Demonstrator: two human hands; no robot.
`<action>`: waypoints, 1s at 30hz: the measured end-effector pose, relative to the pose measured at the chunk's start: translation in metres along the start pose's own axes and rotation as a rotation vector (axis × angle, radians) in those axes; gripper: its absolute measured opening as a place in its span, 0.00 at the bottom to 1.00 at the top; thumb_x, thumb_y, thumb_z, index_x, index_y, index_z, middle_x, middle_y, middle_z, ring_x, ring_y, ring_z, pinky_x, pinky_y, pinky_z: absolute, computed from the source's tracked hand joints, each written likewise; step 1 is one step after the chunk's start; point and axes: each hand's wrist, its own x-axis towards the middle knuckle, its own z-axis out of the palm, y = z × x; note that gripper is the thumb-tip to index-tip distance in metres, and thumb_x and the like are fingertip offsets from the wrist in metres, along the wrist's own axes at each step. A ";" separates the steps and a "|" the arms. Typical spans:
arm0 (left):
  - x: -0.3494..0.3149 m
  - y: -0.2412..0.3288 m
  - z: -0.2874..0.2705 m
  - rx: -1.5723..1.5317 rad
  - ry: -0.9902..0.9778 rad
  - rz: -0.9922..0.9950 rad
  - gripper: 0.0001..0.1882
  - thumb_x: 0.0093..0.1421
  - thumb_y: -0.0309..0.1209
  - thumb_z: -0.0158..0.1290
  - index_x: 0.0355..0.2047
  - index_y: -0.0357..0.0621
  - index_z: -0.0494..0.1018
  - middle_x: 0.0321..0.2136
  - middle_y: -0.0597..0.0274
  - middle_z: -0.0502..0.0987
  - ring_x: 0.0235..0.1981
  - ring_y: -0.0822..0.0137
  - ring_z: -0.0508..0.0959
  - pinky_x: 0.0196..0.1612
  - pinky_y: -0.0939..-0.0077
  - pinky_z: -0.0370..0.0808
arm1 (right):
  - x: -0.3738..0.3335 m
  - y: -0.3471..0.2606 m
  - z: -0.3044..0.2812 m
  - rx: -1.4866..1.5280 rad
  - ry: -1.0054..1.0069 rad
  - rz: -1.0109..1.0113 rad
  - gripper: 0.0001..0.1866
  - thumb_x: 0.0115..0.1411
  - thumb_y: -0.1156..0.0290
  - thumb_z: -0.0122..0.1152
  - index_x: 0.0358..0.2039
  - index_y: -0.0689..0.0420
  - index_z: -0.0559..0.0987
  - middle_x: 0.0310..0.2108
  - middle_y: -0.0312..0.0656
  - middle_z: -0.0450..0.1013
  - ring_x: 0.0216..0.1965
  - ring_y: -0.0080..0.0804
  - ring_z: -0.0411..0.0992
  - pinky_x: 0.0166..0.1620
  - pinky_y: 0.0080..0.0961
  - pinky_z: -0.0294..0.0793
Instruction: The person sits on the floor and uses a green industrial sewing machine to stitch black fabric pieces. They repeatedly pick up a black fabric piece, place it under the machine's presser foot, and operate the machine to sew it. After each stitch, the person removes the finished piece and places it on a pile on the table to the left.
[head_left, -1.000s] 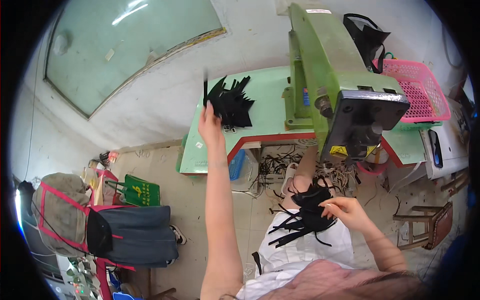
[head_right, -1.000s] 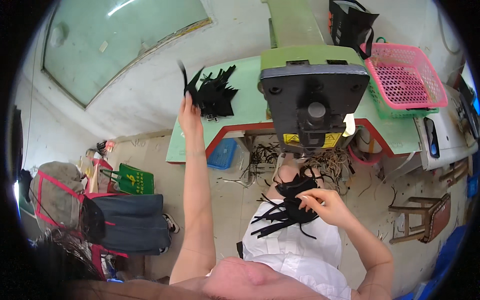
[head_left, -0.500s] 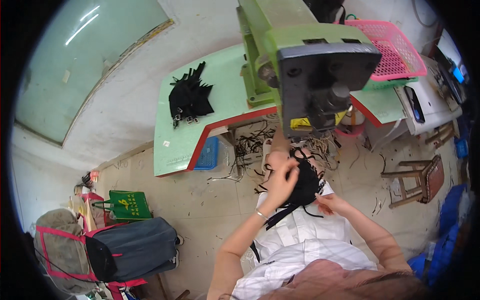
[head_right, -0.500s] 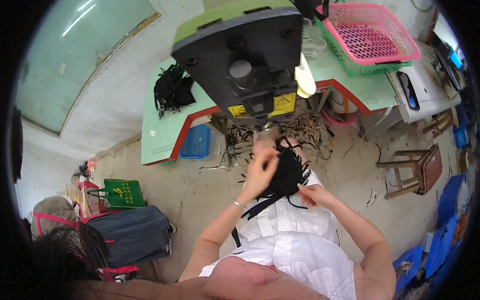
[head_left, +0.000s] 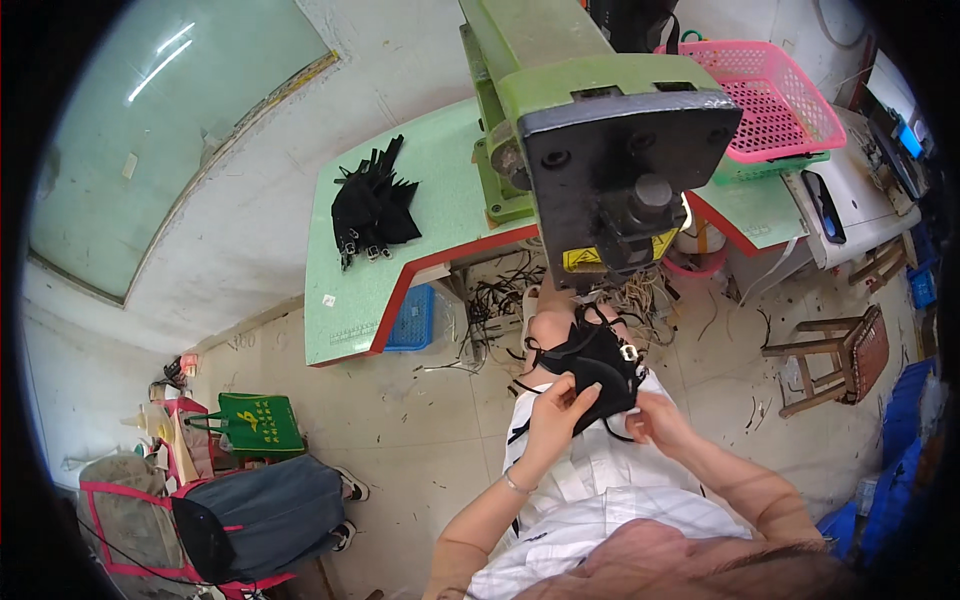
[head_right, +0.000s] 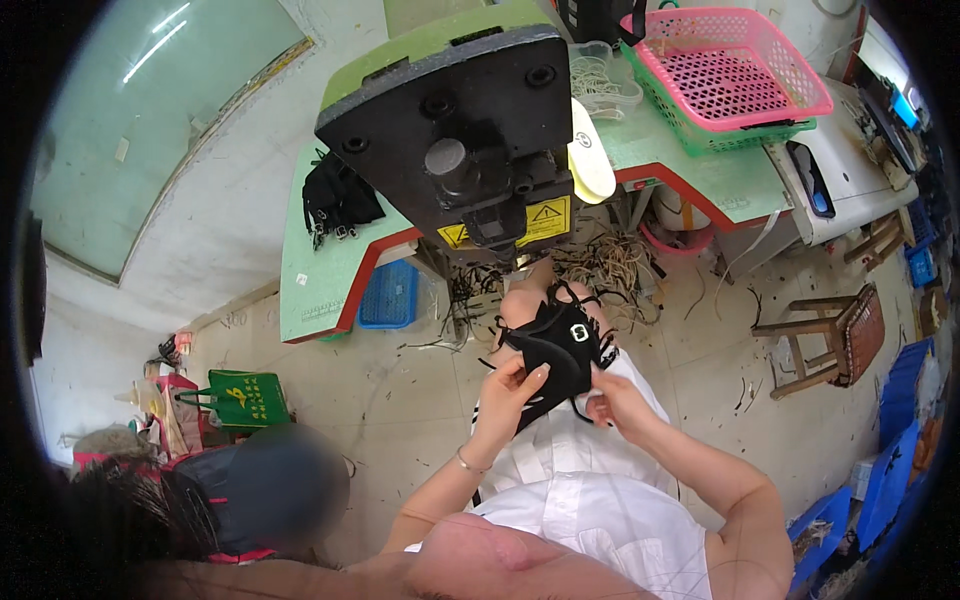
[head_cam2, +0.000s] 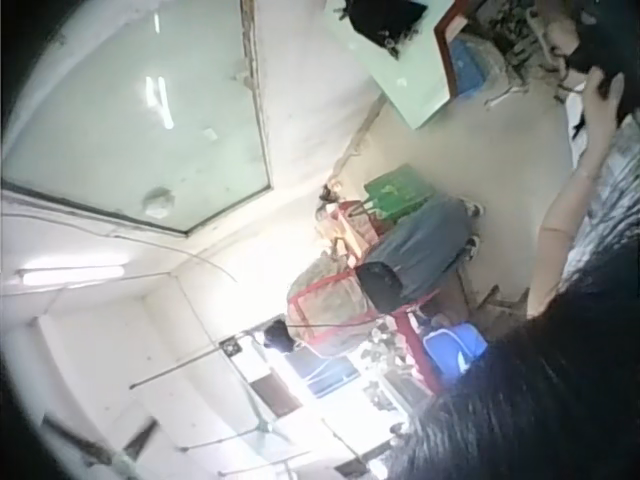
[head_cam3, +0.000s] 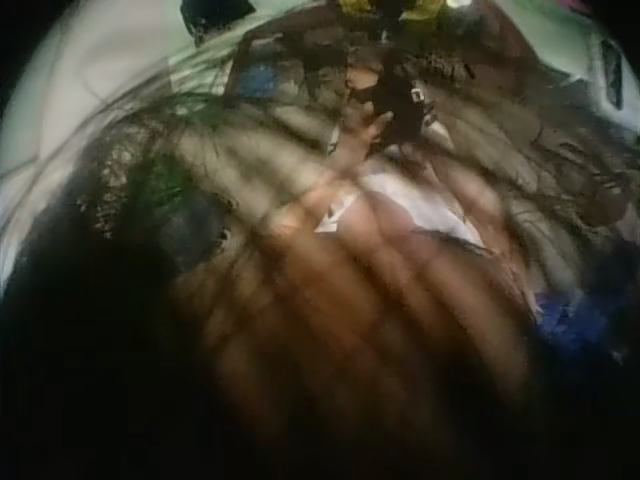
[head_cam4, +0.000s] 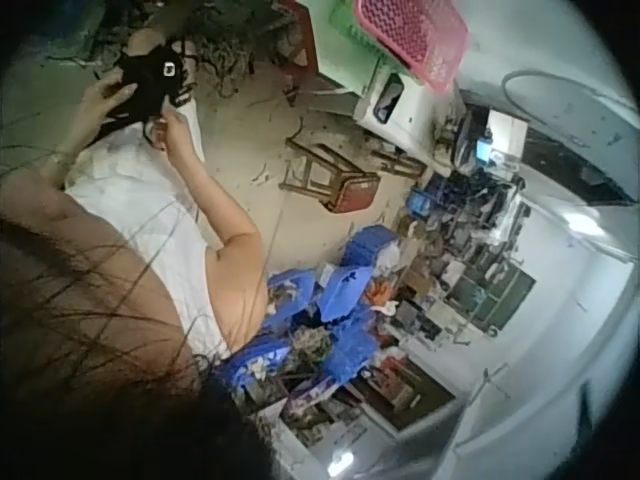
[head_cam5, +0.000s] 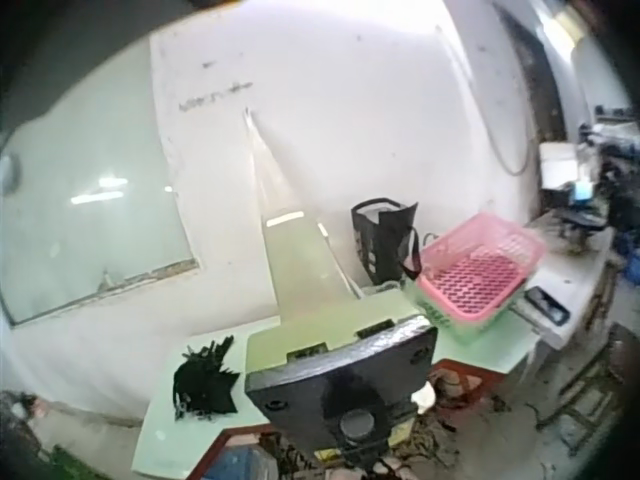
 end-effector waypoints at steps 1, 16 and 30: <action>-0.003 0.020 0.009 0.050 -0.034 0.075 0.06 0.58 0.24 0.53 0.35 0.34 0.72 0.33 0.67 0.72 0.35 0.78 0.70 0.41 0.83 0.68 | -0.002 -0.014 0.006 0.015 0.032 -0.037 0.22 0.66 0.54 0.39 0.34 0.59 0.74 0.21 0.34 0.66 0.16 0.21 0.62 0.16 0.18 0.59; 0.033 0.104 0.054 0.106 0.019 0.299 0.15 0.62 0.33 0.50 0.24 0.33 0.74 0.25 0.67 0.73 0.25 0.79 0.70 0.30 0.86 0.70 | -0.054 -0.165 0.024 -0.617 0.015 -0.454 0.09 0.54 0.74 0.62 0.35 0.63 0.78 0.23 0.31 0.72 0.22 0.12 0.65 0.24 0.12 0.64; 0.030 0.103 0.042 0.067 0.132 0.294 0.13 0.61 0.33 0.51 0.27 0.34 0.76 0.22 0.66 0.74 0.23 0.76 0.73 0.30 0.82 0.72 | -0.038 -0.184 0.042 -0.760 -0.041 -0.554 0.11 0.54 0.74 0.62 0.37 0.64 0.76 0.26 0.32 0.74 0.27 0.10 0.67 0.30 0.11 0.65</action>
